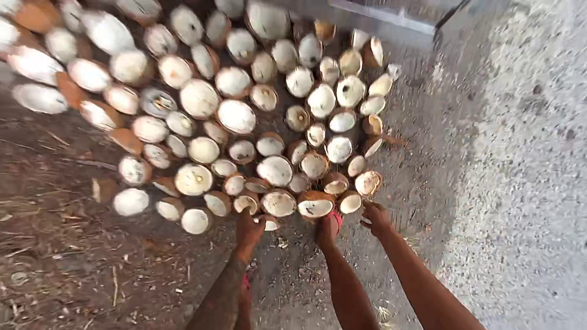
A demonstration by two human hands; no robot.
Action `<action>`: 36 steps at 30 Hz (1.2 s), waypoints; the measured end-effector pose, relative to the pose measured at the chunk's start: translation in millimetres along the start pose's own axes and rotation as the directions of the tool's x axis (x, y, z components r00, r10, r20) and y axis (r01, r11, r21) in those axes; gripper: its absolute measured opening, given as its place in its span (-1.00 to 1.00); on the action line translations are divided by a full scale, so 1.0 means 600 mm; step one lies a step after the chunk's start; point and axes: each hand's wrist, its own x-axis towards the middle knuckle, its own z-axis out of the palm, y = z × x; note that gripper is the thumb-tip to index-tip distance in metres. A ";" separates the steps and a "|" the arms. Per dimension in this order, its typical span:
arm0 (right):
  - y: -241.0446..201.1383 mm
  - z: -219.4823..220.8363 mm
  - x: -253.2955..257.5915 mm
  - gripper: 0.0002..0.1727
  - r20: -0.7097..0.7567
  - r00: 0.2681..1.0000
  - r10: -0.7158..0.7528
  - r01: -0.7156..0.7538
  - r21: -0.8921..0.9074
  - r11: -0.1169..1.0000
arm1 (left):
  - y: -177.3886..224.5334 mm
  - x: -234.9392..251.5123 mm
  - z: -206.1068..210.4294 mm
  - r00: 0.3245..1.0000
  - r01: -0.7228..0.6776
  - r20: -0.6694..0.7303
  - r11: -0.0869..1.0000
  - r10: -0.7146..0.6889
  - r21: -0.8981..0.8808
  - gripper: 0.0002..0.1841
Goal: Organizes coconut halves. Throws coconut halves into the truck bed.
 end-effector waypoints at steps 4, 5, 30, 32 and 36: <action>0.069 -0.014 0.172 -0.16 0.002 0.955 0.297 -0.295 -0.108 0.949 | 0.014 0.116 0.134 0.989 -0.124 -0.037 0.935 0.144 0.331 -0.14; 0.077 -0.008 0.207 -0.15 0.035 0.946 0.322 -0.318 -0.077 0.945 | 0.021 0.144 0.157 0.988 -0.127 -0.035 0.908 0.154 0.399 -0.12; 0.081 0.218 0.108 -0.23 0.079 0.966 -0.245 0.225 -0.723 0.654 | -0.018 0.140 0.135 0.723 -0.462 0.690 0.726 -0.024 0.510 -0.23; 0.045 0.204 0.064 -0.27 0.201 0.917 -0.345 0.373 -0.742 0.558 | -0.021 0.130 0.079 0.673 -0.477 0.738 0.790 0.045 0.386 -0.13; -0.088 0.235 -0.020 -0.37 0.559 0.701 -0.442 0.695 -0.675 0.248 | 0.001 0.130 -0.044 0.648 -0.578 0.738 0.753 0.188 0.315 -0.12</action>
